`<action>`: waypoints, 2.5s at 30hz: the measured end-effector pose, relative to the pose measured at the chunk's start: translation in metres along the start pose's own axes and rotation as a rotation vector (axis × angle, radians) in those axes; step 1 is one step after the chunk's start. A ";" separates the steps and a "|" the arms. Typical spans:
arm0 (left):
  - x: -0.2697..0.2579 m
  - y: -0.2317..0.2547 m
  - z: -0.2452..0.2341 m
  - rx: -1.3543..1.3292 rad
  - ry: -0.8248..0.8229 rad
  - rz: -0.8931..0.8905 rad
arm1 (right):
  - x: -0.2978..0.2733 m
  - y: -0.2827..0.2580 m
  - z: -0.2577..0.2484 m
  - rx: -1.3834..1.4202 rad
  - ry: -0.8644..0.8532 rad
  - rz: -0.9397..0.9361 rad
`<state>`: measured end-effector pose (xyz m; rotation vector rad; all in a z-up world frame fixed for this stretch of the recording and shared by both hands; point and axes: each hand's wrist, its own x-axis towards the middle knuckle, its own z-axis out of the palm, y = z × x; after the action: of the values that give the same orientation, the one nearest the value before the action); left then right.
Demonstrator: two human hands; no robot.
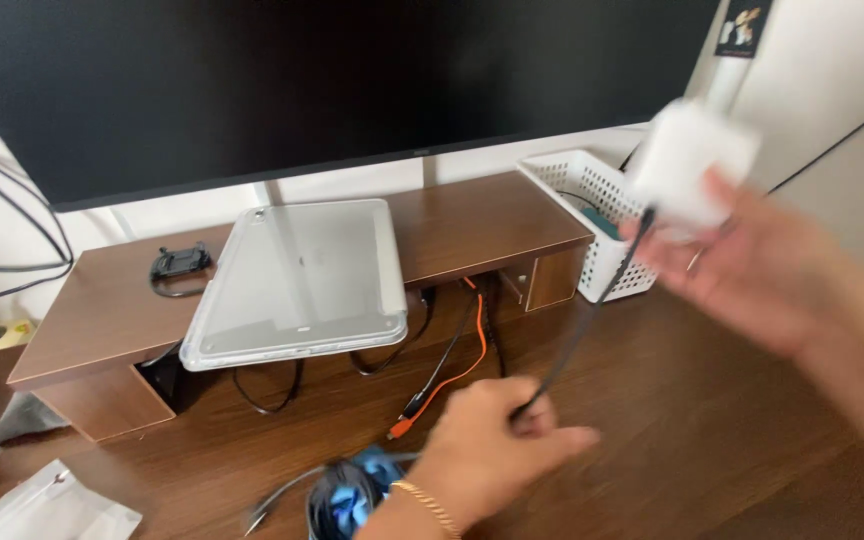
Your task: Organize electronic cables and clean a computer monitor on a desk.
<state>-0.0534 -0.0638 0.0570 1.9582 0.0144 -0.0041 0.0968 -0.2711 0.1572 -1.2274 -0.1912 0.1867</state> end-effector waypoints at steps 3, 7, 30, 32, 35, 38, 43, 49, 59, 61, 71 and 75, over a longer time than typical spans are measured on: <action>-0.005 -0.012 -0.020 0.308 0.089 -0.118 | 0.023 -0.038 -0.019 0.321 0.022 -0.196; 0.004 -0.045 -0.044 0.315 0.165 -0.112 | 0.071 -0.065 -0.089 0.180 -0.076 -0.384; 0.036 0.000 0.009 -1.367 0.011 -0.453 | -0.025 0.144 -0.148 -0.657 0.150 0.808; 0.044 -0.023 0.019 -1.333 -0.048 -0.341 | -0.007 0.176 -0.200 -0.604 0.191 0.816; 0.052 -0.031 0.032 -1.253 -0.123 -0.284 | -0.008 0.194 -0.232 -0.507 0.256 0.802; 0.058 -0.027 0.041 -1.194 -0.119 -0.386 | -0.033 0.176 -0.207 -0.478 0.264 0.798; 0.062 -0.045 0.053 -1.135 -0.091 -0.456 | -0.033 0.203 -0.200 -0.352 0.188 0.733; 0.067 -0.046 0.048 -1.065 0.023 -0.498 | -0.039 0.197 -0.141 -0.272 0.316 0.617; 0.060 -0.010 0.055 -1.005 0.045 -0.453 | -0.111 0.097 -0.029 -0.820 0.381 0.164; 0.055 -0.003 0.060 -0.890 0.055 -0.477 | -0.123 0.079 -0.007 -0.878 0.335 -0.010; 0.031 -0.003 0.046 -0.977 0.160 -0.316 | -0.145 0.075 0.051 -0.905 0.096 -0.273; 0.020 -0.002 0.042 -0.980 0.127 -0.479 | -0.141 0.077 0.056 -0.961 0.192 -0.168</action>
<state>-0.0334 -0.1020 0.0390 0.9379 0.4790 -0.1586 -0.0568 -0.2297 0.0962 -2.1606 -0.2224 -0.2034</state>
